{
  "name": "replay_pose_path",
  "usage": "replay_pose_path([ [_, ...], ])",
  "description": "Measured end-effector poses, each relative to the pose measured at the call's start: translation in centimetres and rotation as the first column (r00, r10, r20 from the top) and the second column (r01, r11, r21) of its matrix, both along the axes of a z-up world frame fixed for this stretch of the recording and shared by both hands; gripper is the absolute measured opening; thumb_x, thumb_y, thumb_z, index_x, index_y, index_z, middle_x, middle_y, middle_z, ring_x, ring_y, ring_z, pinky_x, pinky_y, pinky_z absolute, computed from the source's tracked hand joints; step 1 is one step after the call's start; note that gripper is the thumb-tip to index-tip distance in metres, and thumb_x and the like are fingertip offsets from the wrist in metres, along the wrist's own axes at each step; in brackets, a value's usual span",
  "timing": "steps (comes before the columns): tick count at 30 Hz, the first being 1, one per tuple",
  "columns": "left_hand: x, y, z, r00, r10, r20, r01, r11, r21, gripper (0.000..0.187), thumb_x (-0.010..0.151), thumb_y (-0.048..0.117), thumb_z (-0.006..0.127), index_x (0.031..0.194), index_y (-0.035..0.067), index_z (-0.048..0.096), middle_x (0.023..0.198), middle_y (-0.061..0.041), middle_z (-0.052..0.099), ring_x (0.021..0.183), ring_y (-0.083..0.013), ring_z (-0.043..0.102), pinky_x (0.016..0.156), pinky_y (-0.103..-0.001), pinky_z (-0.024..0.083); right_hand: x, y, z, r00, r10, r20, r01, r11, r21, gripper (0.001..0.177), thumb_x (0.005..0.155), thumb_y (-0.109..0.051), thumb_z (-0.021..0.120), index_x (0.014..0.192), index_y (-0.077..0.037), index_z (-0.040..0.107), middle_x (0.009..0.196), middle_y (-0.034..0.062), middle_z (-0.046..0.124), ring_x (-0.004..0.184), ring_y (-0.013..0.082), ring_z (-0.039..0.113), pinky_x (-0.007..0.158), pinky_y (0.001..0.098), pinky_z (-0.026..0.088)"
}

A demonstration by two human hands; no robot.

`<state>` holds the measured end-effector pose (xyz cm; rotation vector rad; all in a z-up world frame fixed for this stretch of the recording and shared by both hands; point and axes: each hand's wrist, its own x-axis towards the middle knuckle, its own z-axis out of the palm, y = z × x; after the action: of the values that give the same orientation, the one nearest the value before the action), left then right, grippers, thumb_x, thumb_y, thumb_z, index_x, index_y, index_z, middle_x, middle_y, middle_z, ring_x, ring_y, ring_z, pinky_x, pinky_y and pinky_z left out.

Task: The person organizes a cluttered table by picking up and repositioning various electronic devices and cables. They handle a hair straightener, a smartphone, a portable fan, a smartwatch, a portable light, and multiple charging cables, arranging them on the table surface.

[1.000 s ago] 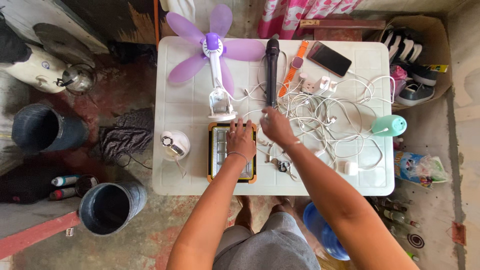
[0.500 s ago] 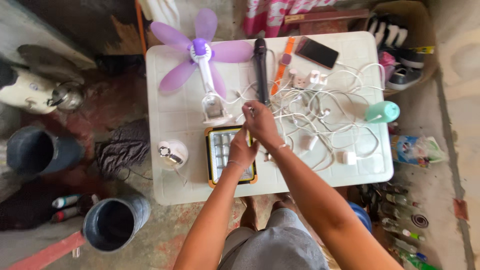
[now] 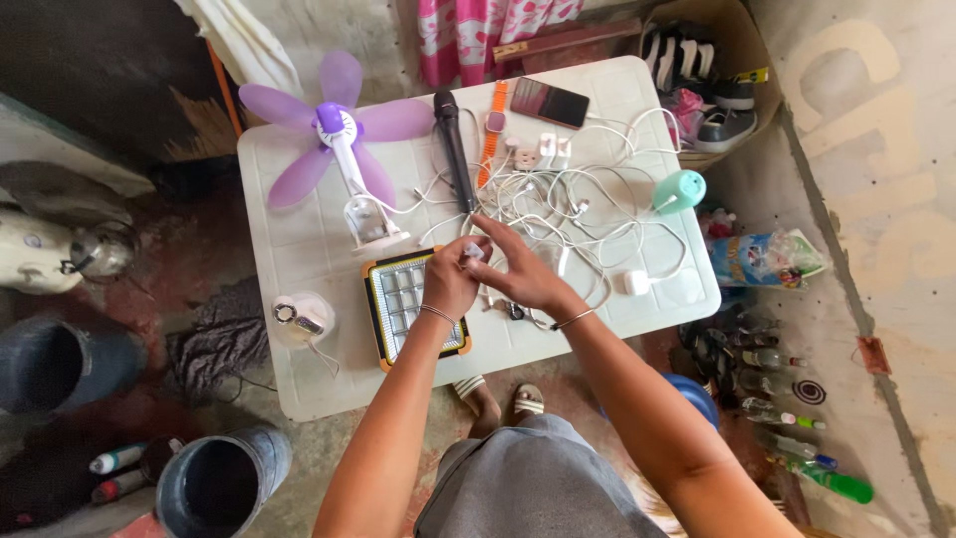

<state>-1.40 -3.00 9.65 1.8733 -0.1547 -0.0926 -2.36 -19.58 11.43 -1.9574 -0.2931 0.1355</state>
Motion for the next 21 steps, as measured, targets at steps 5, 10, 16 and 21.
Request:
replay_pose_path([
  [5,-1.0,-1.8,4.8,0.991,-0.094,0.097,0.096,0.995,-0.012,0.024,0.094,0.021,0.073,0.113,0.006,0.075,0.095,-0.012,0.079,0.082,-0.0162,0.076,0.073,-0.03,0.058,-1.2,-5.9,-1.8,0.999,0.003,-0.052,0.001,0.996,0.084,0.061,0.094,-0.036,0.074,0.143,-0.004,0.057,0.155,0.0232,0.046,0.15,0.0365,0.035,0.12,0.0458,0.028],
  [10,-2.8,-4.3,9.5,0.974,-0.179,0.142,0.191,0.979,-0.074,0.023,0.097,0.022,0.072,0.113,0.006,0.076,0.093,-0.009,0.079,0.08,-0.0122,0.072,0.07,-0.026,0.057,-0.2,-9.8,-4.1,0.965,-0.202,0.169,0.234,0.952,-0.198,0.029,0.083,-0.025,0.077,0.101,-0.003,0.072,0.112,0.0184,0.071,0.117,0.0344,0.064,0.103,0.0411,0.049],
  [16,-4.5,-3.7,15.6,0.987,-0.14,0.078,0.15,0.979,-0.136,0.023,0.097,0.027,0.071,0.107,0.006,0.076,0.089,-0.003,0.077,0.078,-0.0062,0.07,0.067,-0.023,0.057,-1.5,-13.0,-5.3,0.949,-0.268,0.169,0.306,0.91,-0.278,0.022,0.084,-0.024,0.078,0.096,-0.006,0.075,0.102,0.0208,0.07,0.107,0.0373,0.065,0.096,0.0433,0.05],
  [21,-5.9,-0.5,21.3,0.977,-0.129,0.172,0.158,0.974,-0.164,0.023,0.103,0.024,0.067,0.104,0.002,0.074,0.09,-0.002,0.075,0.082,-0.0057,0.067,0.071,-0.021,0.054,-3.5,-12.4,-5.8,0.957,-0.284,0.053,0.287,0.914,-0.286,0.027,0.085,-0.029,0.078,0.097,-0.005,0.075,0.102,0.021,0.07,0.099,0.0366,0.067,0.09,0.0446,0.053],
])
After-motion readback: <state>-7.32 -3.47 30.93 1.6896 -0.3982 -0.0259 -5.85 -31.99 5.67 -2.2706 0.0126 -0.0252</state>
